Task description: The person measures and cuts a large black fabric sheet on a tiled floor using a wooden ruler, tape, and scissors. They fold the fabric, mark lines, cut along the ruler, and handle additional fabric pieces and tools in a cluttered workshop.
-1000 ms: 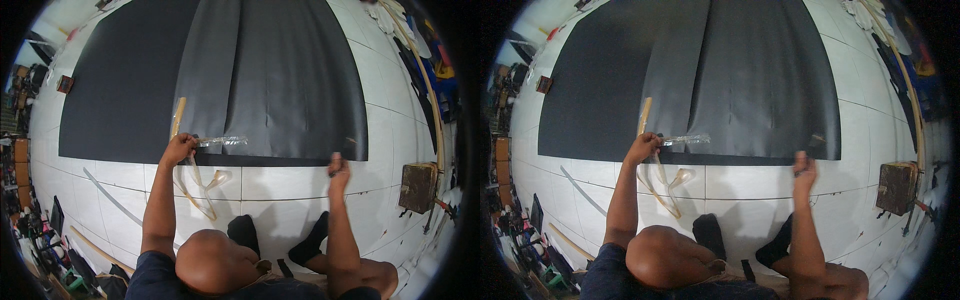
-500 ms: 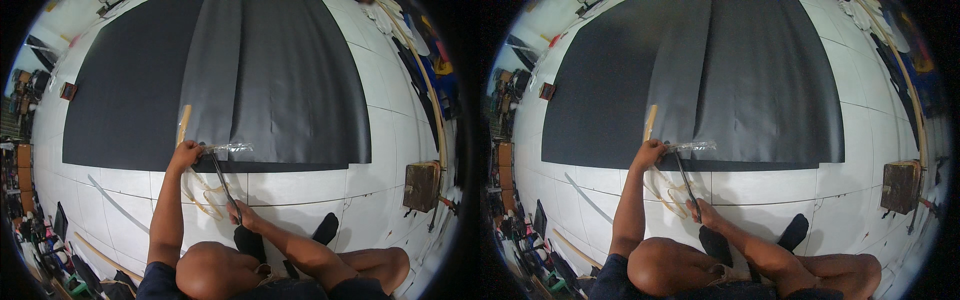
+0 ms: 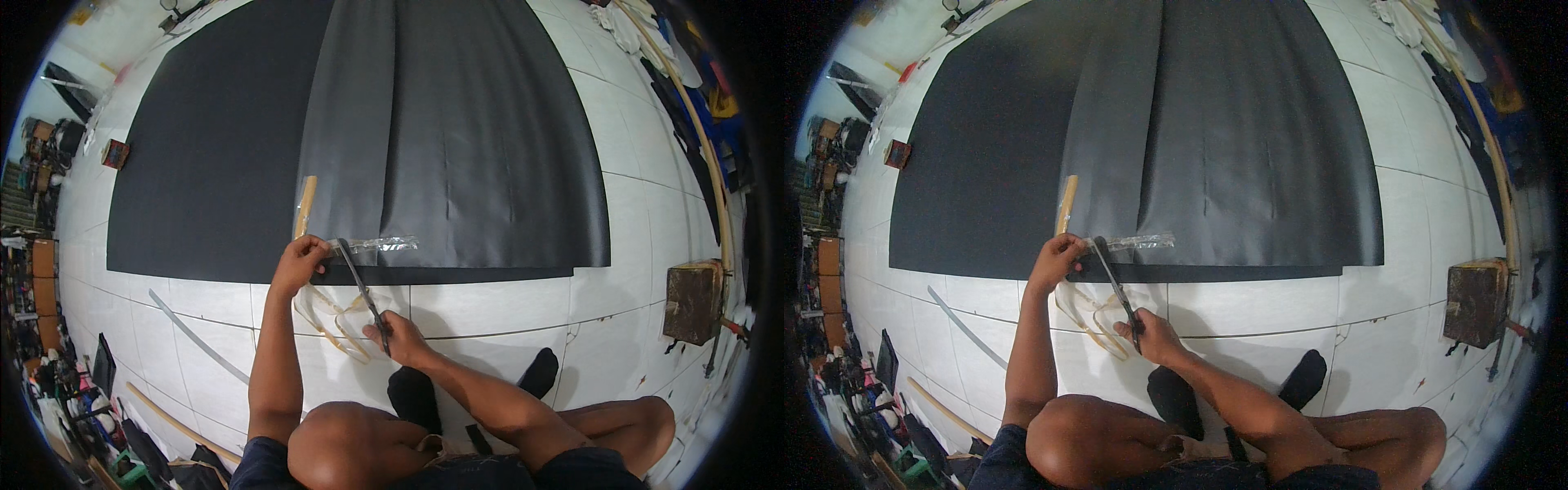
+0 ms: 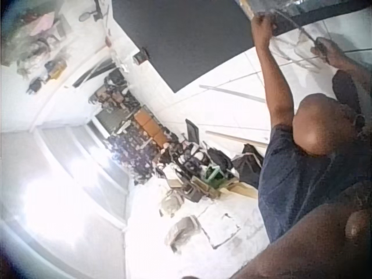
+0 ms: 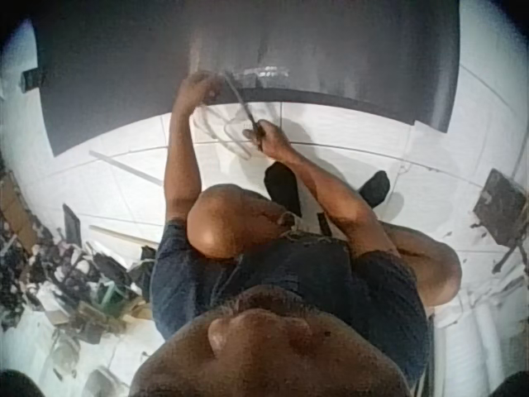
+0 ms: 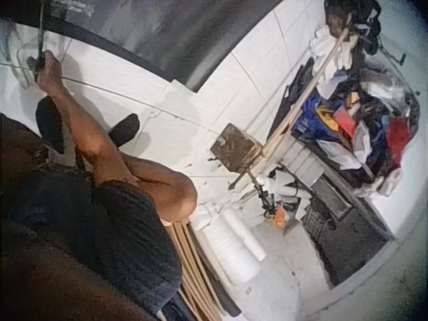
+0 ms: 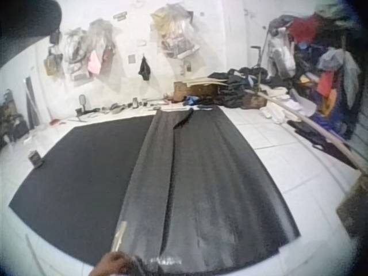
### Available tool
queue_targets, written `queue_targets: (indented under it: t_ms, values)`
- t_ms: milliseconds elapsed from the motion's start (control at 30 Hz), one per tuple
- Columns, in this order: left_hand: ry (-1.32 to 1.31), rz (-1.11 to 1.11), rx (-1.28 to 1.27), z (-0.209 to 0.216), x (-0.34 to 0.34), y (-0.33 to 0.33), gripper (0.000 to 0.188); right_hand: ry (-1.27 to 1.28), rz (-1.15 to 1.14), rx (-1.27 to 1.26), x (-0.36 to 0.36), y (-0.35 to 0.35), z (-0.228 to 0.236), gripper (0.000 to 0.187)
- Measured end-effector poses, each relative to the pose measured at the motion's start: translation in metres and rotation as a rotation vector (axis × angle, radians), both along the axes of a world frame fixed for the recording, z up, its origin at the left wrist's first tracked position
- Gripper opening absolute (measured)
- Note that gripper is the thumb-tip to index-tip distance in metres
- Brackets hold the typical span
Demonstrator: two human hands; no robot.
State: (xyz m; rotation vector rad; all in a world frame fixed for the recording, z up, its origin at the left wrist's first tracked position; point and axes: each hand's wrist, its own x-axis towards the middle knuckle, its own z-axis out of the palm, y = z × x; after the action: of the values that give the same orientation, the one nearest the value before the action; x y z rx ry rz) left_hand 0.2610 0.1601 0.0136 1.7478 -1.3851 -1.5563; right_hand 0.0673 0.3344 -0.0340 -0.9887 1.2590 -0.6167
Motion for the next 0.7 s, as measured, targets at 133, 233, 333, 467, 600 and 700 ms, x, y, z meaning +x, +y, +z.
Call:
queue_targets:
  t_ms: [133,233,333,467,600,700]
  values:
    - [0.162,0.14,-0.14,0.012,0.012,0.021,0.017,0.116,-0.094,-0.283,-0.019,-0.013,0.005,0.039]
    - [0.137,0.11,-0.11,0.019,0.022,0.039,0.018,0.369,-0.188,-0.362,-0.028,-0.049,0.011,0.031]
    - [0.074,0.162,-0.118,0.017,0.018,0.059,0.017,0.47,-0.084,-0.479,-0.027,-0.085,0.009,0.032]
    - [0.233,0.475,-0.161,0.015,0.027,0.113,0.017,0.563,0.153,-0.678,0.009,-0.122,0.014,0.037]
    - [0.318,0.678,-0.444,0.035,0.041,0.149,0.01,0.718,0.271,-0.599,0.027,-0.14,0.019,0.039]
    - [0.348,0.63,-0.644,0.057,0.045,0.15,0.009,0.578,0.341,-0.41,0.018,-0.137,0.048,0.038]
